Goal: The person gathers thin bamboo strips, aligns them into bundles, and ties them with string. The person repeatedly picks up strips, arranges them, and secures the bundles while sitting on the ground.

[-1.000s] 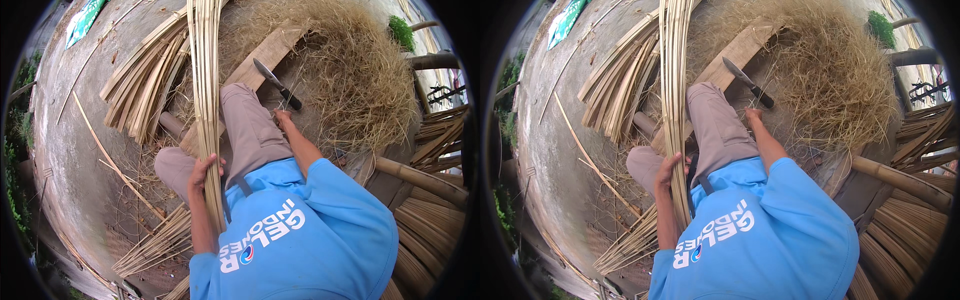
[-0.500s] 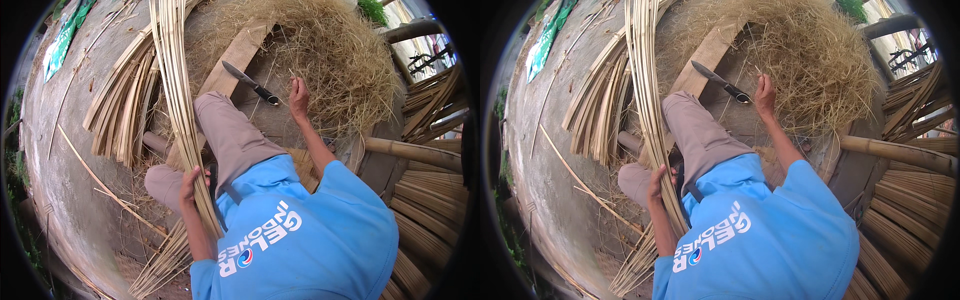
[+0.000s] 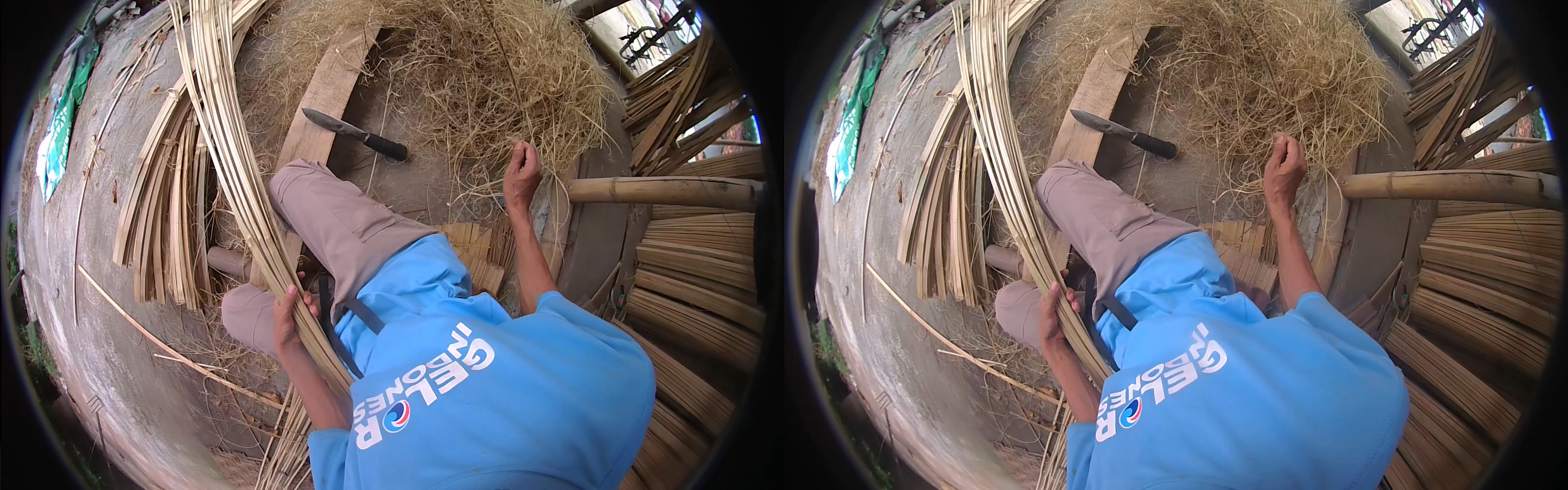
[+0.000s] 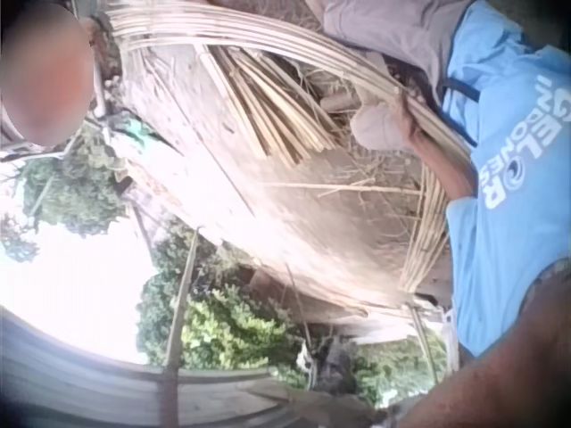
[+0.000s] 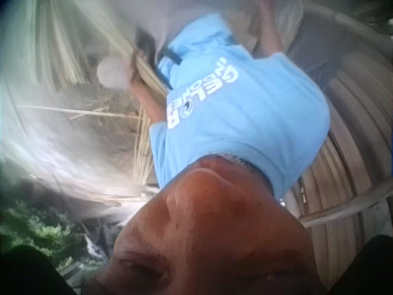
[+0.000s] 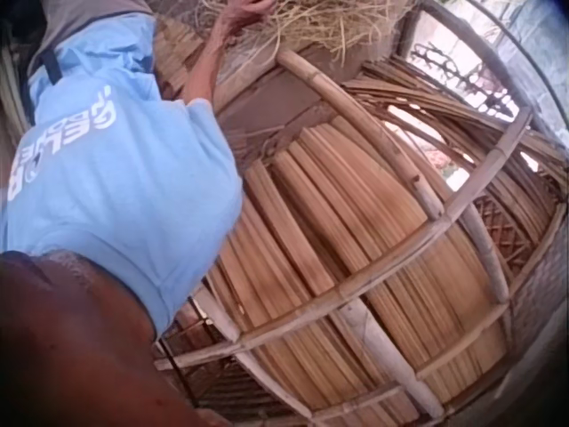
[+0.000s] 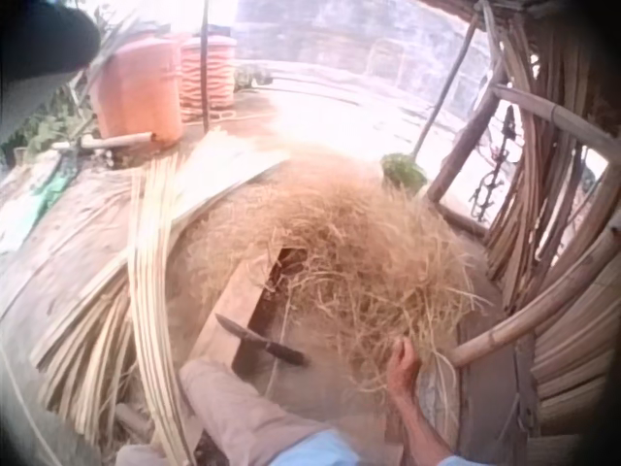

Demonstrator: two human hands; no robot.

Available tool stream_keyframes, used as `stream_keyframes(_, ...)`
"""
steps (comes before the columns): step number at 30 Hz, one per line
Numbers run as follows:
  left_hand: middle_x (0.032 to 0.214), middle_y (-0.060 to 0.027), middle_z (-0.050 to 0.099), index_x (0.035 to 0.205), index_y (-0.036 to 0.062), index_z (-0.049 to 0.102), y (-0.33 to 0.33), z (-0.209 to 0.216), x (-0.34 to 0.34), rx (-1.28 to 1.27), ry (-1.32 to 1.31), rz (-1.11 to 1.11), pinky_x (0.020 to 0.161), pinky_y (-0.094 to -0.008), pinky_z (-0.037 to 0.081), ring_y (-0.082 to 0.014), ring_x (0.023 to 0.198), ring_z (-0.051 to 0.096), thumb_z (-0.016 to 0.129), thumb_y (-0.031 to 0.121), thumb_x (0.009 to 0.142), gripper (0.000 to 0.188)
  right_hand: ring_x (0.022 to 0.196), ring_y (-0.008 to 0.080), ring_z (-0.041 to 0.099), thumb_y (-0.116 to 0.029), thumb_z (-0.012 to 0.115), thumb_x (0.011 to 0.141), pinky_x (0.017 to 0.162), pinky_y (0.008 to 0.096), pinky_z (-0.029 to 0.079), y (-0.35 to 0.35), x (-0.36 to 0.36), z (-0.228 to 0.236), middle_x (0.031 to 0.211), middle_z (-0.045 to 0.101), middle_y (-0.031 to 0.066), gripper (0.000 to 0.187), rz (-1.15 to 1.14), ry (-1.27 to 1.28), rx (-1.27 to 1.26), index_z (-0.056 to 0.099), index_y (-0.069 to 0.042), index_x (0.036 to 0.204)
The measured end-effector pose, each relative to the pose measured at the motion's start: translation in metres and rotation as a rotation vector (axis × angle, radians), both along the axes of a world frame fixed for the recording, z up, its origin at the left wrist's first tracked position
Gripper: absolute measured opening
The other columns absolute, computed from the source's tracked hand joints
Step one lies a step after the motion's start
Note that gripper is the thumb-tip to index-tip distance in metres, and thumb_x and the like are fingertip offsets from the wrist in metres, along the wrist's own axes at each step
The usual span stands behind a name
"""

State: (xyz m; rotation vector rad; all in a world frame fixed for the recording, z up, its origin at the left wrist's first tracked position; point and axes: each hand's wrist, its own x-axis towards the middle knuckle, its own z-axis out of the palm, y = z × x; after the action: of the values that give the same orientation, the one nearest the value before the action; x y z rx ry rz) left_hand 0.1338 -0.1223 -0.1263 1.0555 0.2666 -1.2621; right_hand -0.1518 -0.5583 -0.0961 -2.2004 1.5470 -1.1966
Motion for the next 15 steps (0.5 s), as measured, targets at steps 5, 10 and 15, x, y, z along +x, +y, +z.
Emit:
stream_keyframes(5, 0.075, -0.0082, 0.058, 0.135, 0.0021, 0.049, 0.0, 0.0, -0.003, -0.005, -0.059, 0.009, 0.052, -0.0302, 0.05, -0.0208, 0.06, 0.06, 0.067, 0.029, 0.097, 0.05, 0.094, 0.0381, 0.067, -0.026, 0.048, 0.102, 0.079, 0.0464, 0.052, -0.029, -0.062, 0.034, 0.1, 0.071, 0.0193, 0.029, -0.27, 0.448, 0.281, 0.067, -0.004, 0.102)
stream_keyframes(10, 0.076, -0.0086, 0.058, 0.134, 0.0012, 0.05, -0.006, 0.007, -0.001, -0.026, -0.053, -0.003, 0.053, -0.0298, 0.05, -0.0208, 0.06, 0.06, 0.067, 0.029, 0.097, 0.049, 0.09, 0.039, 0.068, -0.026, 0.048, 0.1, 0.081, 0.0477, 0.051, -0.045, -0.121, -0.014, 0.093, 0.072, 0.0179, 0.031, -0.224, 0.419, 0.478, 0.067, -0.002, 0.101)
stream_keyframes(15, 0.077, -0.0087, 0.058, 0.135, 0.0007, 0.05, -0.005, 0.007, 0.001, -0.047, -0.035, -0.012, 0.055, -0.0297, 0.05, -0.0203, 0.063, 0.061, 0.068, 0.029, 0.097, 0.051, 0.087, 0.038, 0.069, -0.023, 0.048, 0.099, 0.08, 0.0477, 0.051, -0.038, -0.099, -0.017, 0.086, 0.071, 0.0202, 0.03, -0.149, 0.311, 0.647, 0.066, 0.0, 0.096)
